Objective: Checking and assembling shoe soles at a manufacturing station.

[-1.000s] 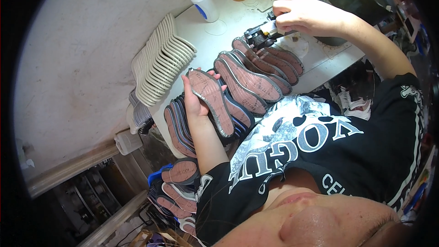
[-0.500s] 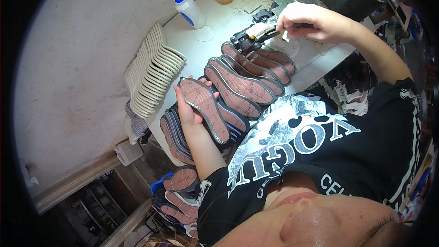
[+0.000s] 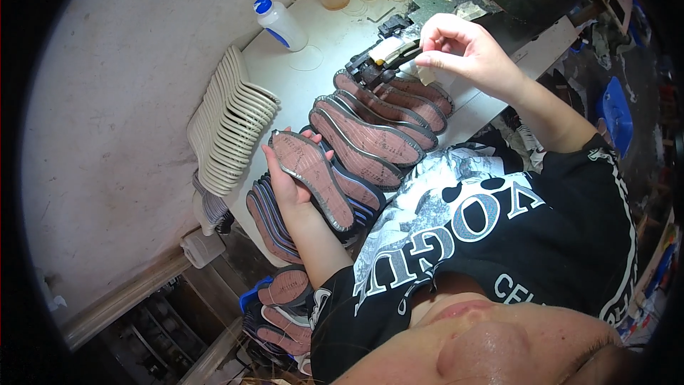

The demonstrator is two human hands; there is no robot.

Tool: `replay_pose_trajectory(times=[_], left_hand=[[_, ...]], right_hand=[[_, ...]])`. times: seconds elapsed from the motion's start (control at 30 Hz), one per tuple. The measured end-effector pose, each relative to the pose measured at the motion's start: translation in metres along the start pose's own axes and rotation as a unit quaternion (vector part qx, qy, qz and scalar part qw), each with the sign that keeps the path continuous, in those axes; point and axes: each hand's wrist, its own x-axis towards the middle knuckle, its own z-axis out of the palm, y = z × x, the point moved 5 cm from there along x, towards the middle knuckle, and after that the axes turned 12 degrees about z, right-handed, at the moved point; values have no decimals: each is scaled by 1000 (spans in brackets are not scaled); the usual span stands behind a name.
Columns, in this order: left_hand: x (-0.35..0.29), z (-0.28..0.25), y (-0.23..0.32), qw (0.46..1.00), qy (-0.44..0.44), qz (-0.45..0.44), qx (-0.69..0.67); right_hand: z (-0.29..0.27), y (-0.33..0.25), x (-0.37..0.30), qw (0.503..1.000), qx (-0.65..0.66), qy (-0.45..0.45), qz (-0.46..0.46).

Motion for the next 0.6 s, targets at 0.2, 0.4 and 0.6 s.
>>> replay_pose_trajectory(times=[0.2, 0.4, 0.6], left_hand=[[2, 3, 1, 1000, -9, -4, 10], [-1, 3, 3, 1000, -19, -3, -16], [0, 6, 2, 999, 5, -6, 32]], right_hand=[[5, 14, -11, 992, 100, -49, 65], [-30, 93, -22, 983, -68, -30, 168], [-26, 158, -28, 981, -69, 72, 164]])
